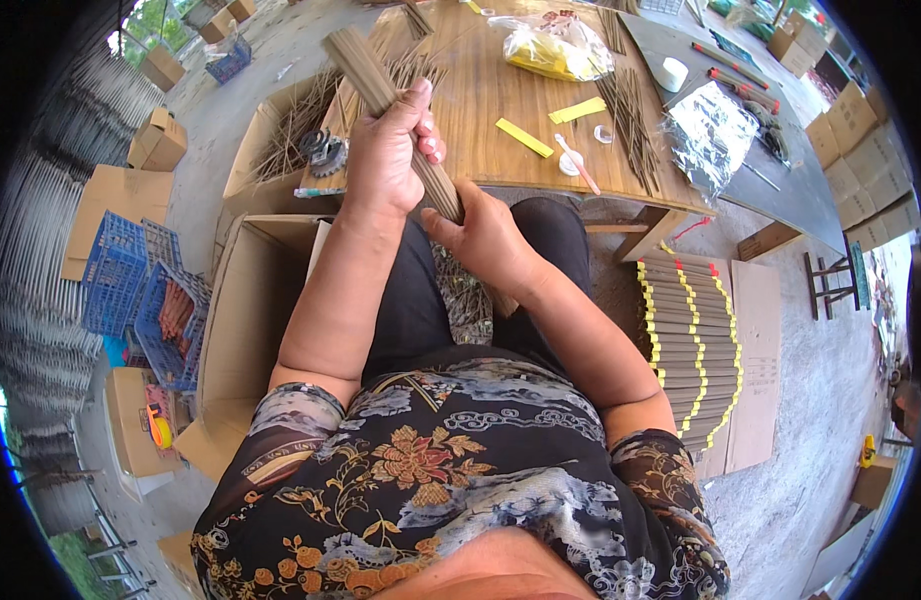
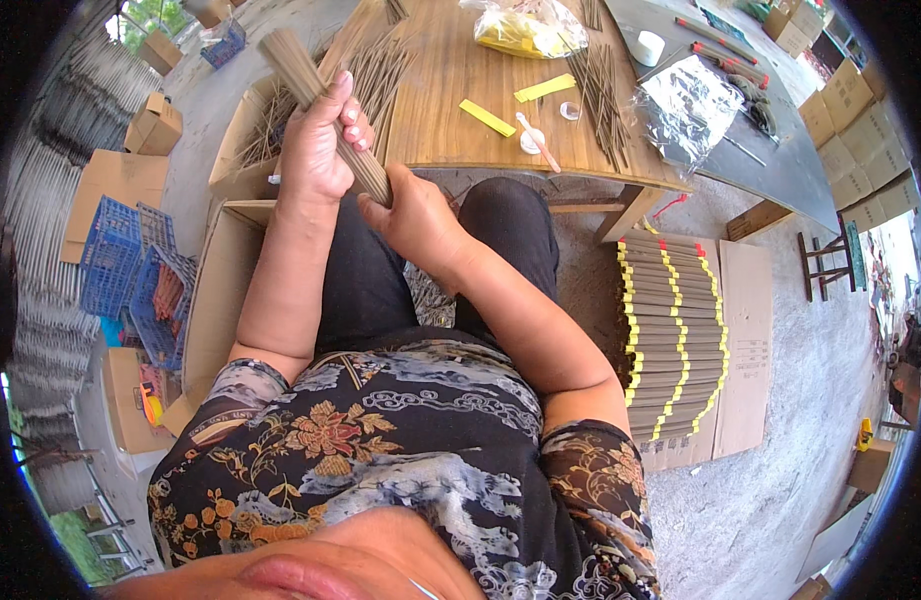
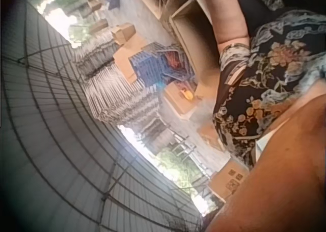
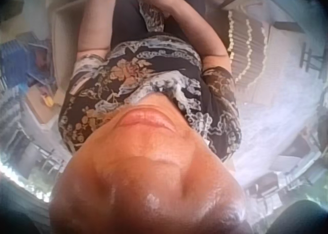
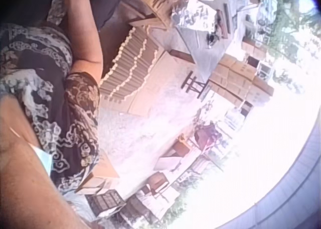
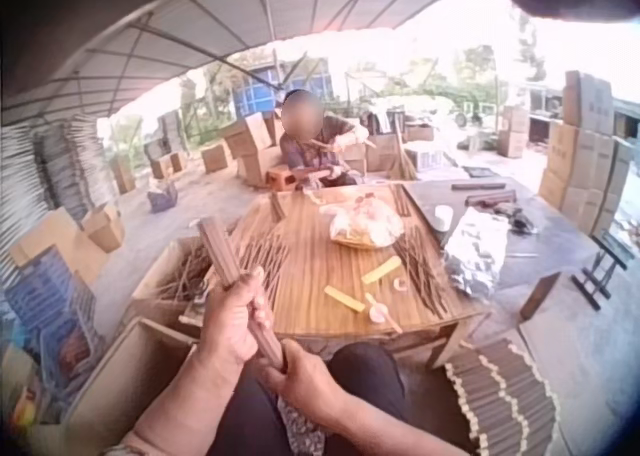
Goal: The person sits at a table and bundles thin wooden sticks together. They wrap yellow tape around the ends of the bundles, apply glue with a small stick, and place the finished bundles into a cardboard box. The person repeatedly gathers sticks, aligns them, and secures them with tape.
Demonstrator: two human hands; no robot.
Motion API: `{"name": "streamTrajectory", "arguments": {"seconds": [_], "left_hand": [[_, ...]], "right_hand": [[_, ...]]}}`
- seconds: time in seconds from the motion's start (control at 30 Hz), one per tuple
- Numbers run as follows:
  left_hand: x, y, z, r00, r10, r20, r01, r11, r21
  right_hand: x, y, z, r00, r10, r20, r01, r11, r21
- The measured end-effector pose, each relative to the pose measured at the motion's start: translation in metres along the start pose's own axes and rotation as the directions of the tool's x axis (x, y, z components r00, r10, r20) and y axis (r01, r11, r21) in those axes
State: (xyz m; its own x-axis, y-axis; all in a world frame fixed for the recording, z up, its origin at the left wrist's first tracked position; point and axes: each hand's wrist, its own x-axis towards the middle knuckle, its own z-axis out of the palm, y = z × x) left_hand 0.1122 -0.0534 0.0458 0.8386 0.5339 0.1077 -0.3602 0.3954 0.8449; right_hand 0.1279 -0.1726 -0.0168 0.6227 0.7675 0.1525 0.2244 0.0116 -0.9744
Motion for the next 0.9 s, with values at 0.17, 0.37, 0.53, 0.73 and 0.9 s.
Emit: {"name": "streamTrajectory", "arguments": {"seconds": [0.17,0.37,0.53,0.73,0.9], "left_hand": [[-0.001,0.001,-0.02,0.946,-0.185,0.265,0.24,0.951,-0.194],[-0.005,-0.001,-0.017,0.997,-0.071,-0.03,0.071,0.997,0.01],[0.011,-0.009,-0.045,0.874,-0.24,0.422,0.393,0.86,-0.326],[0.013,-0.016,-0.037,0.982,-0.163,-0.09,0.159,0.986,-0.054],[0.035,-0.027,-0.064,0.863,-0.335,0.378,0.471,0.804,-0.363]], "right_hand": [[-0.004,-0.013,-0.008,0.875,0.191,0.444,-0.417,0.763,0.494],[-0.004,0.004,0.01,0.998,0.045,0.051,-0.039,0.993,-0.112],[-0.002,-0.005,-0.003,0.755,0.187,0.629,-0.611,0.55,0.569],[0.009,0.02,0.019,0.996,0.078,-0.042,-0.087,0.957,-0.277],[0.02,0.016,0.001,0.737,0.274,0.617,-0.659,0.492,0.569]]}}
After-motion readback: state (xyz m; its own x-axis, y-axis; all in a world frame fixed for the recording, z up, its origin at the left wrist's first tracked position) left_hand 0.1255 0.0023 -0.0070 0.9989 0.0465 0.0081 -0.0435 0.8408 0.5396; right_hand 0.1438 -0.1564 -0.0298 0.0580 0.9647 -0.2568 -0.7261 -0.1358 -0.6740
